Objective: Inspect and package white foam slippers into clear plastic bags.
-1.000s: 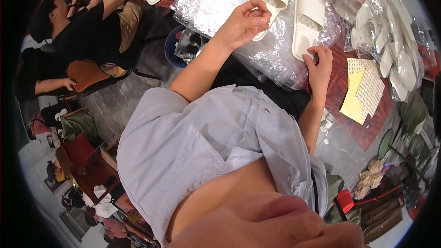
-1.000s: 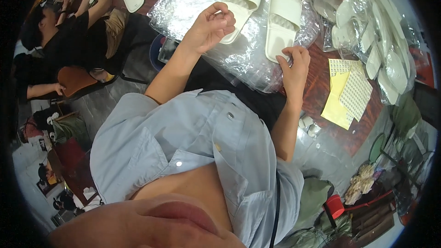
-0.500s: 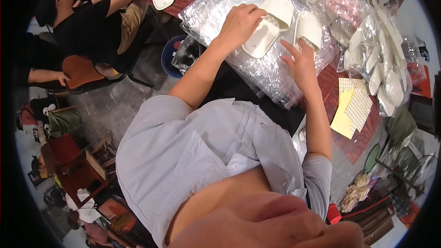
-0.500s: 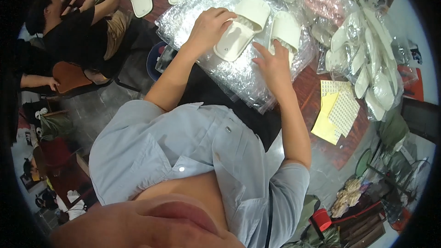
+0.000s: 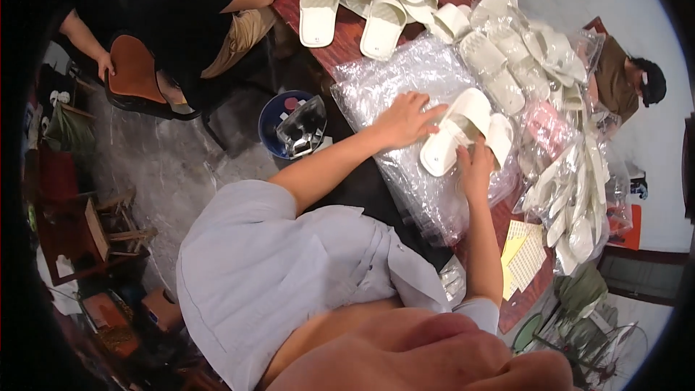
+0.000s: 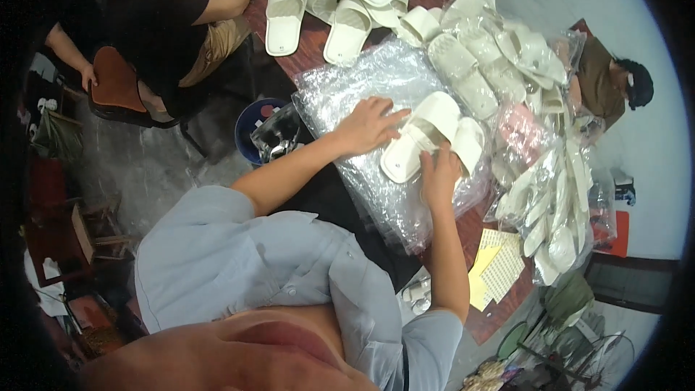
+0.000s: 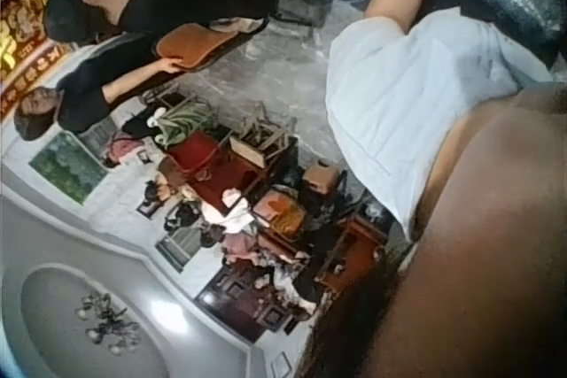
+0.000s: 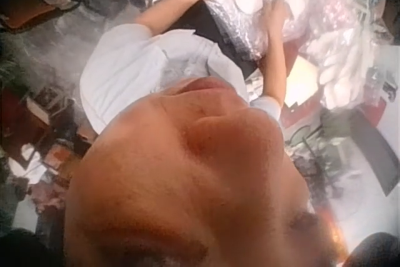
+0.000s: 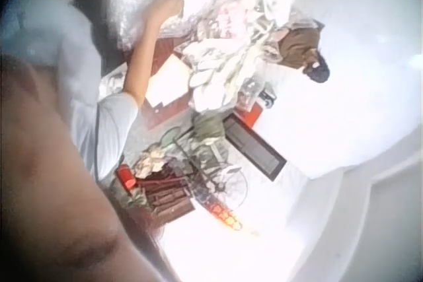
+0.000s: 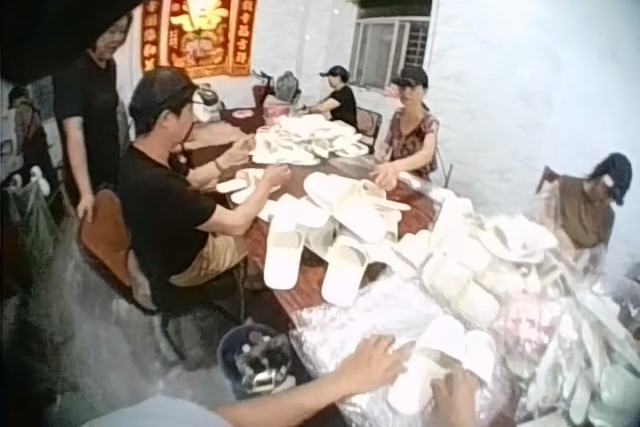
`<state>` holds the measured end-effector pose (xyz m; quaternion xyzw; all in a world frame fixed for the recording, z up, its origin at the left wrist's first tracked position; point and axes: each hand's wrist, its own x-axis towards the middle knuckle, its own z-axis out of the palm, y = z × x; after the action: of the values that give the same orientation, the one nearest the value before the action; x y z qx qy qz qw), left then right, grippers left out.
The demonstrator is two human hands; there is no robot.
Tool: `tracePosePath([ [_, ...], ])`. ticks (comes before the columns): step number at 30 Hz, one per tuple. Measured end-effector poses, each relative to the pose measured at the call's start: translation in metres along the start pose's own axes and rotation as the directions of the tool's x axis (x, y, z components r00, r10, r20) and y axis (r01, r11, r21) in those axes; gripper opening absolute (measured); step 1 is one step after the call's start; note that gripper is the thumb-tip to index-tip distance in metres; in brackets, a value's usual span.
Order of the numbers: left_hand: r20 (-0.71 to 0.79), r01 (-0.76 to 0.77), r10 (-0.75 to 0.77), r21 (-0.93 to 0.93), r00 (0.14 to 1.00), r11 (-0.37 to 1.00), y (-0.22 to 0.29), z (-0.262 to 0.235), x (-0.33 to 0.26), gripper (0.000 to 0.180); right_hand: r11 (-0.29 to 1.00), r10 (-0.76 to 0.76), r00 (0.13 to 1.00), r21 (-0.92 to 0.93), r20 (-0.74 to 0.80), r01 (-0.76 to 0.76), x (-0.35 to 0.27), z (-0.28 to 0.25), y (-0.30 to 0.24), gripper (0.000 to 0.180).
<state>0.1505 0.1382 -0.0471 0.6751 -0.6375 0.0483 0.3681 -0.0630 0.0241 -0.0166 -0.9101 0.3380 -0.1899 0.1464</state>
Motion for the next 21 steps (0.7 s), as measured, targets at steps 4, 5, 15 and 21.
tracePosePath([
  [4,0.065,-0.031,0.026,0.078,0.998,0.996,0.008,-0.014,-0.002,0.057,0.992,0.074,0.994,0.107,-0.082,-0.065,0.004,-0.021,-0.002,0.046],
  [5,0.078,-0.071,0.061,0.132,0.995,0.989,0.009,-0.015,-0.004,0.06,0.993,0.072,0.994,0.1,-0.078,-0.064,0.005,-0.023,-0.003,0.046],
  [15,0.51,-0.196,0.166,0.006,0.844,0.981,0.074,-0.008,-0.005,0.063,0.722,0.402,0.913,0.59,0.065,-0.36,0.01,-0.029,0.011,0.054],
  [21,0.349,-0.253,0.237,0.001,0.907,0.967,0.061,0.019,-0.028,0.063,0.885,0.226,0.974,0.421,-0.017,-0.198,0.029,-0.044,0.01,0.049],
])
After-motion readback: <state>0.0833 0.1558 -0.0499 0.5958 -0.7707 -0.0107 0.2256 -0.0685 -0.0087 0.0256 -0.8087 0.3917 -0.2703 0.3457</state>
